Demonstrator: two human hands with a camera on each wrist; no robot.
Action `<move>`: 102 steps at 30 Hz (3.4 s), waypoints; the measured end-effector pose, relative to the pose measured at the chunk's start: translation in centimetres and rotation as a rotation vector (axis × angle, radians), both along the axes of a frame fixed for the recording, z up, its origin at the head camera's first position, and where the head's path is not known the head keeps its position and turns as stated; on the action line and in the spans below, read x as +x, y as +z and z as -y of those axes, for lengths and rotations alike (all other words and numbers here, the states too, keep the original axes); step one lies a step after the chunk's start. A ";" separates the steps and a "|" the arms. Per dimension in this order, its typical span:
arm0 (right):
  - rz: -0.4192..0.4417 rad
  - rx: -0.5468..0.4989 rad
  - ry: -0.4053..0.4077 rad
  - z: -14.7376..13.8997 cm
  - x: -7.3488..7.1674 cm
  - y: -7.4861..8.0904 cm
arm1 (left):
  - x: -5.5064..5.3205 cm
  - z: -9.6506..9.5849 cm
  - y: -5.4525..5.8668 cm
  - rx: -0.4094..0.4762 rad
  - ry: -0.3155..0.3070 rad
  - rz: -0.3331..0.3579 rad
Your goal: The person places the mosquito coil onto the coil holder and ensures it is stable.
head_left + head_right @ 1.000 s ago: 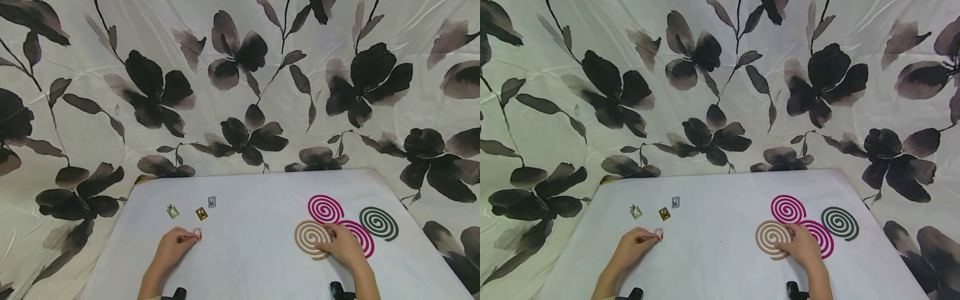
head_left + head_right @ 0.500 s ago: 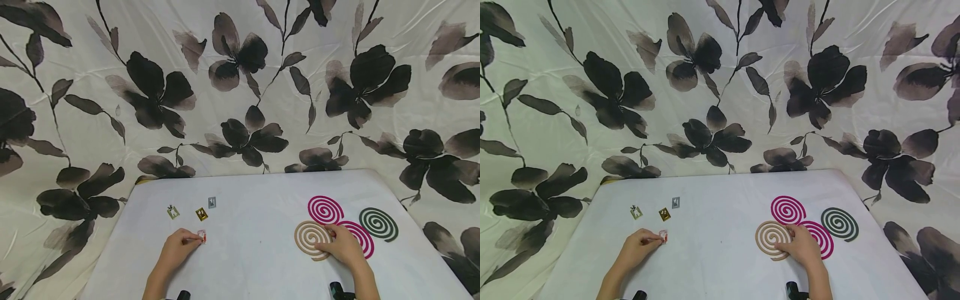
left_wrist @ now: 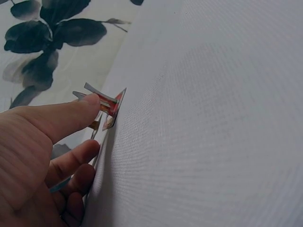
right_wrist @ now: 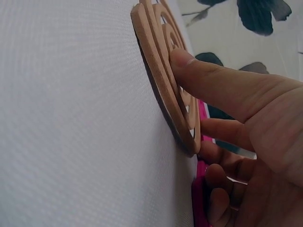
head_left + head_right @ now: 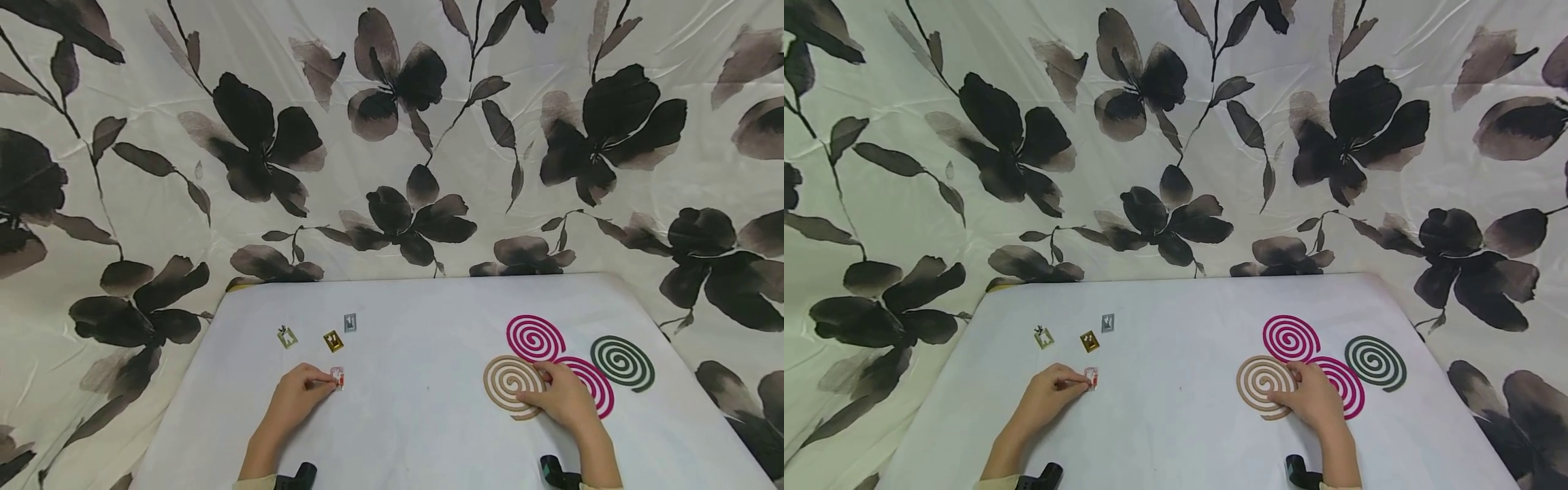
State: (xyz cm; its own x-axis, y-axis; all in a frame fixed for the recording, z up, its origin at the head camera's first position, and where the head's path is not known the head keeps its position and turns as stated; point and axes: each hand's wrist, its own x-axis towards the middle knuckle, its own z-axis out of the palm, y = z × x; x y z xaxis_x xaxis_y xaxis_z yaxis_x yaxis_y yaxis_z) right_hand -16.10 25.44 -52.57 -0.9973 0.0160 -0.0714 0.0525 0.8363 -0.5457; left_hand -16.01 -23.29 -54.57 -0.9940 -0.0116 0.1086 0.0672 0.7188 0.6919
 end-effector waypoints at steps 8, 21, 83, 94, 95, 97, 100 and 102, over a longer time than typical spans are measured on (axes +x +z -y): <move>0.010 -0.008 -0.004 -0.2 0.2 0.1 | -0.4 0.0 0.1 -0.006 -0.003 0.013; 0.006 -0.003 -0.004 -0.2 0.3 -0.1 | -0.1 -0.1 -0.1 -0.008 0.009 0.016; -0.084 -0.047 0.000 -0.5 0.7 -0.3 | -2.5 -14.4 1.2 0.156 -0.382 0.039; -0.110 -0.051 -0.001 -0.6 0.8 -0.5 | -2.9 -16.6 1.1 0.160 -0.412 0.062; -0.111 -0.052 -0.001 -0.7 0.8 -0.5 | -3.0 -16.8 1.1 0.158 -0.413 0.062; -0.117 -0.061 -0.004 -0.7 0.8 -0.4 | -3.0 -17.2 1.1 0.160 -0.413 0.064; -0.127 -0.076 -0.009 -0.7 0.8 -0.3 | -3.2 -17.8 1.1 0.166 -0.412 0.065; -0.129 -0.084 -0.016 -0.7 0.9 -0.2 | -3.4 -18.2 1.1 0.172 -0.417 0.071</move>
